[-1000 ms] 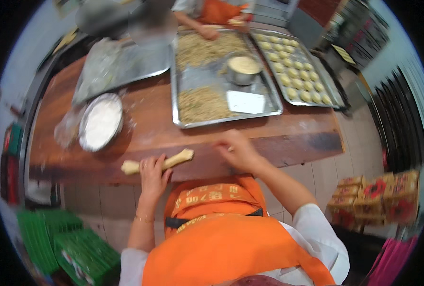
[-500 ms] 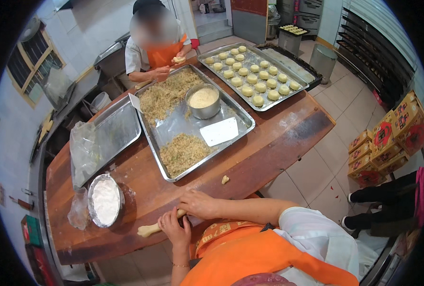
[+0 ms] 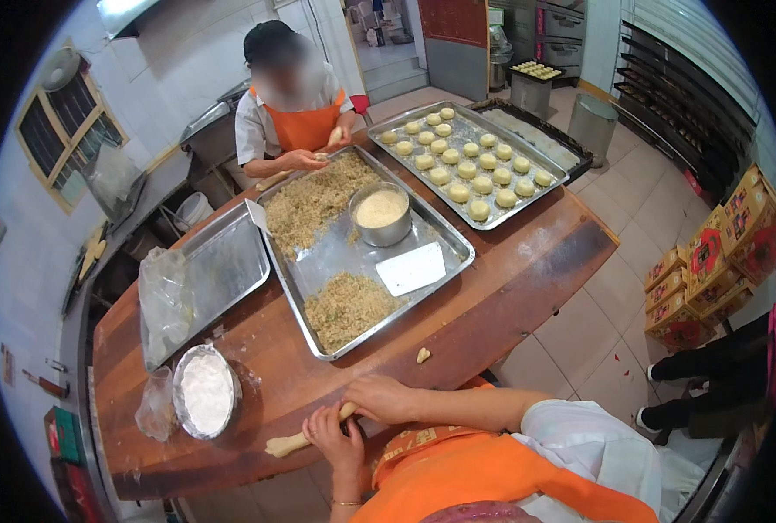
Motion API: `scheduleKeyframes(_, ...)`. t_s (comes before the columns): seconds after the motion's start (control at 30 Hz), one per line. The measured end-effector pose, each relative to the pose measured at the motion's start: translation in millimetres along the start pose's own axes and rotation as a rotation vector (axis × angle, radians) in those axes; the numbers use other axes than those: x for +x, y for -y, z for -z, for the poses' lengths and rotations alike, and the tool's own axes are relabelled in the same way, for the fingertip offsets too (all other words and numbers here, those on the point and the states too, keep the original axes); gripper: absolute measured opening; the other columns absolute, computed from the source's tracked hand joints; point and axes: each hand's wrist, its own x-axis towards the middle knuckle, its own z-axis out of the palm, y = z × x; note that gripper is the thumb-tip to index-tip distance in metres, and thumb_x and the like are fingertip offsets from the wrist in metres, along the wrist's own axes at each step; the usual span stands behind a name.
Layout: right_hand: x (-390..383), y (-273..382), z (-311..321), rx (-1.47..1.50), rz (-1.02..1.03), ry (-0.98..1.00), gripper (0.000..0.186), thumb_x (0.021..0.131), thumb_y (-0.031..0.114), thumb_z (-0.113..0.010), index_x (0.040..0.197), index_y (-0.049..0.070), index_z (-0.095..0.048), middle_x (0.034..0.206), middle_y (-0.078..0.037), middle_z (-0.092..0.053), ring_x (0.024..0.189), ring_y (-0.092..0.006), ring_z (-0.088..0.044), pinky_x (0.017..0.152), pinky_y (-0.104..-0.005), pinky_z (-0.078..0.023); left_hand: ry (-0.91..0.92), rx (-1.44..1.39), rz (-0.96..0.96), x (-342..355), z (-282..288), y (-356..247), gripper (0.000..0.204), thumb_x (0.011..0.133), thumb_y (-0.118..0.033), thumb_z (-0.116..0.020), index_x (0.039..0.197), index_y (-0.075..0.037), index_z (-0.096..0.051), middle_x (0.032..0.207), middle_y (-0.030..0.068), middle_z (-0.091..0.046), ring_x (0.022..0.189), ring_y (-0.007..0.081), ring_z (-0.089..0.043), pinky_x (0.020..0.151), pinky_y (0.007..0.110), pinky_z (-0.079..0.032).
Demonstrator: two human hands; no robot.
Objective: The person pinches off small pieces of dough from a roll, flattens them, adds a scoop of filling from a metal tray, and rolls the dough into balls.
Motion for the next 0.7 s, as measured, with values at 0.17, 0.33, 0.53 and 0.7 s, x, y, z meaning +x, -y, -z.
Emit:
scheduleKeyframes(0.17, -6.2, -4.2, -11.6, -0.017, -0.001, -0.038, 0.023, 0.084, 0.013, -0.069, 0.104, 0.004, -0.063, 0.102, -0.015, -0.064, 0.1, -0.037, -0.06, 0.087, -0.0458, -0.048, -0.027, 0.084, 0.022, -0.4, -2.2, -12.3, 0.039, 0.078, -0.009, -0.067, 0.117, -0.007, -0.065, 0.117, 0.0111, -0.061, 0.122, 0.0289, -0.053, 0.115, 0.056, -0.025)
scheduleKeyframes(0.33, -3.7, -1.6, -9.7, 0.06, -0.053, 0.003, 0.022, 0.085, 0.013, -0.068, 0.105, 0.003, -0.065, 0.102, -0.017, -0.064, 0.099, -0.0387, -0.061, 0.086, -0.0464, -0.049, 0.008, 0.063, 0.015, 0.9, -0.2, -10.3, 0.041, 0.079, -0.01, -0.067, 0.12, -0.007, -0.063, 0.118, 0.011, -0.061, 0.125, 0.0294, -0.052, 0.116, 0.057, -0.022)
scheduleKeyframes(0.53, -4.7, 10.8, 4.1, 0.223, -0.137, -0.01, 0.024, 0.085, 0.011, -0.07, 0.107, 0.002, -0.064, 0.104, -0.019, -0.063, 0.098, -0.041, -0.06, 0.084, -0.0467, -0.05, -0.035, 0.048, 0.022, 3.3, 3.4, -9.6, 0.041, 0.079, -0.006, -0.07, 0.119, -0.007, -0.061, 0.119, 0.0114, -0.058, 0.123, 0.0319, -0.052, 0.116, 0.055, -0.021)
scheduleKeyframes(0.7, -0.9, 14.2, 14.4, 0.294, -0.193, 0.112, 0.033, 0.083, 0.014, -0.074, 0.112, 0.002, -0.063, 0.11, -0.019, -0.064, 0.104, -0.0396, -0.061, 0.085, -0.0445, -0.05, 0.029, -0.002, 0.024, -0.5, 4.8, -2.8, 0.036, 0.079, 0.0, -0.066, 0.114, -0.004, -0.058, 0.114, 0.0131, -0.058, 0.12, 0.0329, -0.052, 0.114, 0.056, -0.023)
